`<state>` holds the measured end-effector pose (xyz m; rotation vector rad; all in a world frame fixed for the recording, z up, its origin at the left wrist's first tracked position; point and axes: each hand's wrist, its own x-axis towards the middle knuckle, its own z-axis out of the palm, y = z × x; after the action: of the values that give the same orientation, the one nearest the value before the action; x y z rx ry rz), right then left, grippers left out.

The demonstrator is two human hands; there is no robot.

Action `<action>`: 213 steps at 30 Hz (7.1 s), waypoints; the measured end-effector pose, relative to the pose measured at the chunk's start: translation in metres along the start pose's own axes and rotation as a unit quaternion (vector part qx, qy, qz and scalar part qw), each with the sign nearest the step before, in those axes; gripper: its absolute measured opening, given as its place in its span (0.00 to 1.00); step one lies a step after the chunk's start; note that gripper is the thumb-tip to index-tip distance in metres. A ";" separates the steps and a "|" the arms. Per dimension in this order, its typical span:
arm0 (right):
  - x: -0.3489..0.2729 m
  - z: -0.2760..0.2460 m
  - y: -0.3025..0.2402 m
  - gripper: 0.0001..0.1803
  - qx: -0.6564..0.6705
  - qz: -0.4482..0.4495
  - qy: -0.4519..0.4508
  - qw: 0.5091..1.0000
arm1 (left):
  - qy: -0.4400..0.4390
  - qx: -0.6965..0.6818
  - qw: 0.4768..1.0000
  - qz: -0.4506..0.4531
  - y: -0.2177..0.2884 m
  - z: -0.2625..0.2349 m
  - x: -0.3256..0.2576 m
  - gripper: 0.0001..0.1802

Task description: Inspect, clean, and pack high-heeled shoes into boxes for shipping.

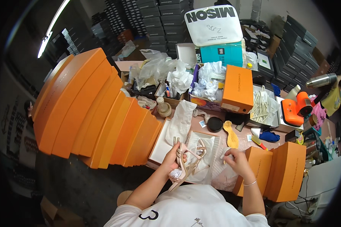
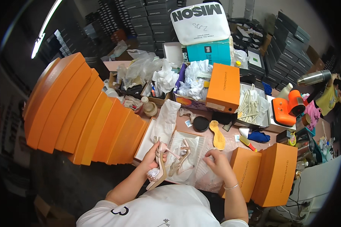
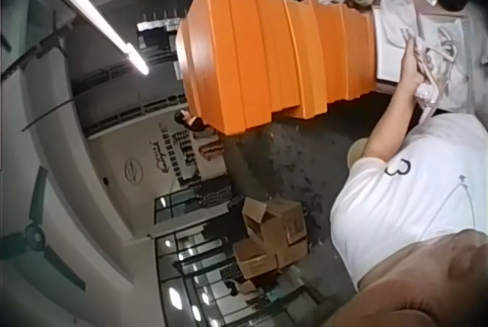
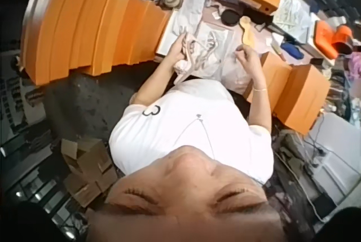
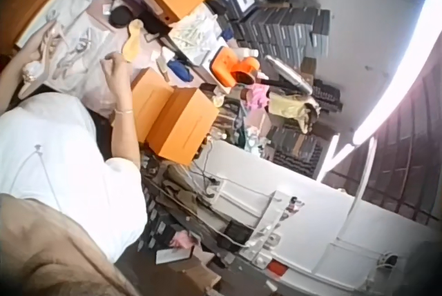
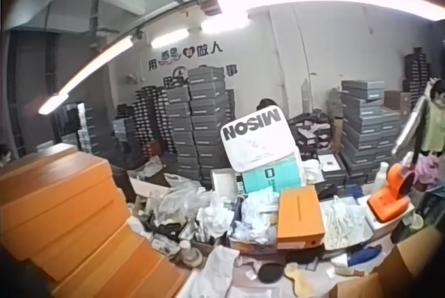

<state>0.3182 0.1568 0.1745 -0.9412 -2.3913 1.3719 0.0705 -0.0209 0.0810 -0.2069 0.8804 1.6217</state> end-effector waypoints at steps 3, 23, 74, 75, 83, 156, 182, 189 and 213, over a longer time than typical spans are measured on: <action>0.029 -0.025 0.055 0.08 -0.118 -0.088 0.097 0.984 | 0.075 0.005 0.996 0.039 -0.014 0.011 -0.010 0.23; 0.057 -0.026 0.066 0.12 0.262 -0.071 -0.203 0.941 | -0.081 0.078 0.994 0.006 -0.061 0.106 -0.009 0.21; -0.042 0.103 0.032 0.26 0.727 0.172 -0.239 0.621 | -0.044 0.904 0.345 0.250 -0.045 0.101 -0.096 0.15; -0.039 0.104 0.033 0.26 0.725 0.178 -0.245 0.619 | -0.039 0.905 0.347 0.244 -0.044 0.101 -0.096 0.15; -0.017 0.105 0.037 0.26 0.705 0.218 -0.276 0.616 | -0.016 0.912 0.380 0.155 -0.036 0.104 -0.086 0.19; -0.024 0.110 0.047 0.28 0.768 0.170 -0.400 0.471 | -0.132 0.554 0.799 0.197 -0.047 0.074 -0.050 0.25; -0.004 0.100 0.040 0.27 0.696 0.217 -0.436 0.528 | -0.112 0.486 0.825 0.266 -0.055 0.054 -0.041 0.26; 0.001 0.103 0.036 0.27 0.691 0.212 -0.433 0.539 | -0.074 0.494 0.837 0.223 -0.046 0.071 -0.046 0.27; 0.288 0.117 0.135 0.07 -0.429 -0.126 0.040 0.894 | -0.003 0.480 0.821 0.308 0.029 0.046 -0.036 0.32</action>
<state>0.0966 0.3058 -0.0343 -0.7632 -2.9301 0.1249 0.0695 -0.0194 0.1464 0.8765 1.7691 1.5148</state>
